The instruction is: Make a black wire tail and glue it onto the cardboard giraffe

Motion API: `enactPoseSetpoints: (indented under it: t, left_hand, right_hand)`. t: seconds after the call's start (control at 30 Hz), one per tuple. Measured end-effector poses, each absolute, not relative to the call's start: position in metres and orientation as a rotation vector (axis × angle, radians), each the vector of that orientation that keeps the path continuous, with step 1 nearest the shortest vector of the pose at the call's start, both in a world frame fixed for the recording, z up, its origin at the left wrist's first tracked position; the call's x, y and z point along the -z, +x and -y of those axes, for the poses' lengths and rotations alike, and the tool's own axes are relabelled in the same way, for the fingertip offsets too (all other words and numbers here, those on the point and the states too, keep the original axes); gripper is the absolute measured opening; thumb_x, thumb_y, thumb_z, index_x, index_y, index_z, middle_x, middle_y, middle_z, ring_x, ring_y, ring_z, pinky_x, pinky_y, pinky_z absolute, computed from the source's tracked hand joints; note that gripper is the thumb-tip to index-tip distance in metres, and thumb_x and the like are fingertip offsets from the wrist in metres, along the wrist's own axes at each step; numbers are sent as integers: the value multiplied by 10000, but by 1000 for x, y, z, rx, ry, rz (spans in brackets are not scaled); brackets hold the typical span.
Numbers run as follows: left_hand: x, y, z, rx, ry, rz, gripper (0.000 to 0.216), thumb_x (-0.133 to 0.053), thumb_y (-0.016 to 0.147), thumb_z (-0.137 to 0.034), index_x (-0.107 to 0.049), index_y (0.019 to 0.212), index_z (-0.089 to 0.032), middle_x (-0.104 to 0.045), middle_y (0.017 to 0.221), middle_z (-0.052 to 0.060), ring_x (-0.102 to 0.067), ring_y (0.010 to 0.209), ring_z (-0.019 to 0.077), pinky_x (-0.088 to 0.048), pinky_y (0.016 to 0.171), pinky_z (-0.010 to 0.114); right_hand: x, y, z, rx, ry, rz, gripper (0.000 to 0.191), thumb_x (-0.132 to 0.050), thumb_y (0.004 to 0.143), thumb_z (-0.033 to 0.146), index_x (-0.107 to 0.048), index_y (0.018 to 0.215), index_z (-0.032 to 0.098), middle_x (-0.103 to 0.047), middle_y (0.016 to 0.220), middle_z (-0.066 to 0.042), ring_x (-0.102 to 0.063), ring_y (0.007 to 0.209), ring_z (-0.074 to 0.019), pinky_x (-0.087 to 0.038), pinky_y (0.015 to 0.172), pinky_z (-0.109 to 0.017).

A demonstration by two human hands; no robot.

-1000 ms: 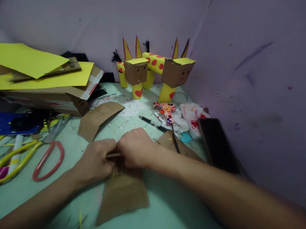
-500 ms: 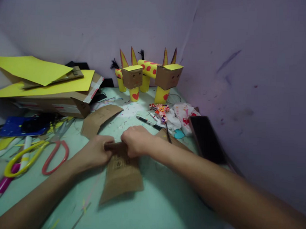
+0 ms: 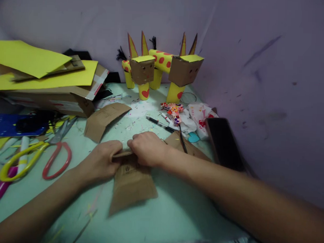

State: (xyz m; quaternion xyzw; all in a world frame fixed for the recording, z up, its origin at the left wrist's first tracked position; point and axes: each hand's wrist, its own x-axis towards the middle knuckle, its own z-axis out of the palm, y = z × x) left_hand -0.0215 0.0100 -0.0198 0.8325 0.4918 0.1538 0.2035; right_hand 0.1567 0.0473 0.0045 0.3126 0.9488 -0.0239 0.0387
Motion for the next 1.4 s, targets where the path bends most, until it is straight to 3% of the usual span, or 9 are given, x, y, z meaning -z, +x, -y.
enactPoseSetpoints:
  t: [0.5,0.67,0.83,0.9,1.0,1.1,1.2,1.3,1.4]
  left_hand:
    - [17,-22,-8,-601,2049,-1410,145,-476,563,-60,-434,590,-196,-447,596,-27,-377,595,140,-212,543,271]
    - [6,-30,-14,-747,1736,-1367,87,-516,666,-236,-477,611,-181,-460,561,-32,-422,549,119,-320,526,244]
    - [1,-28,-12,-887,1508,-1378,214,-529,701,-378,-493,682,-168,-473,587,-34,-427,517,93,-357,517,233]
    - [4,-26,-13,-863,1466,-1389,235,-539,686,-397,-499,668,-167,-483,568,-31,-428,493,92,-351,490,228]
    - [7,-28,-16,-812,1453,-1473,211,-575,645,-355,-535,702,-156,-522,573,-16,-459,496,111,-357,481,239]
    - [-1,-34,-9,-809,1506,-1655,317,-615,618,-277,-569,902,-144,-592,694,20,-521,575,154,-404,549,286]
    - [-15,-38,15,-704,1979,-1709,317,-501,706,-177,-572,1014,-197,-642,872,54,-587,732,200,-465,669,345]
    - [-19,-38,43,-597,2495,-1186,556,-418,646,-49,-540,1148,-255,-599,1190,76,-559,1076,236,-482,858,383]
    - [-8,-36,59,-554,2683,-1059,644,-442,552,-44,-533,1167,-214,-594,1206,119,-556,1081,292,-498,858,449]
  right_hand:
    - [1,155,-37,501,1455,-2863,285,-581,580,49,-674,841,116,-686,868,-152,-628,804,-281,-414,660,-322]
    - [0,164,-35,758,1763,-2821,220,-542,735,159,-634,933,130,-704,844,-87,-640,757,-197,-447,614,-261]
    - [15,159,-24,2239,2015,-2410,236,-506,785,294,-573,929,120,-702,886,-109,-657,758,-187,-506,674,-303]
    - [24,158,-21,2471,2028,-2248,243,-533,751,321,-576,885,124,-697,882,-123,-658,772,-213,-511,698,-343]
    - [29,164,-13,2221,2243,-2341,309,-543,733,259,-571,1001,106,-663,1026,-169,-631,916,-250,-477,832,-418]
    - [24,181,4,1536,2444,-2708,444,-524,763,201,-493,1197,114,-593,1176,-181,-565,1061,-261,-415,933,-479]
    - [17,201,24,1113,2048,-3138,416,-433,775,75,-522,1172,161,-599,1162,-136,-548,1090,-227,-422,946,-460]
    - [15,213,37,969,1532,-3231,558,-431,706,-23,-514,1215,192,-552,1243,-109,-489,1167,-212,-405,984,-431]
    - [19,212,41,975,1301,-3215,559,-476,717,-12,-500,1242,176,-513,1295,-113,-447,1201,-214,-374,1019,-421]
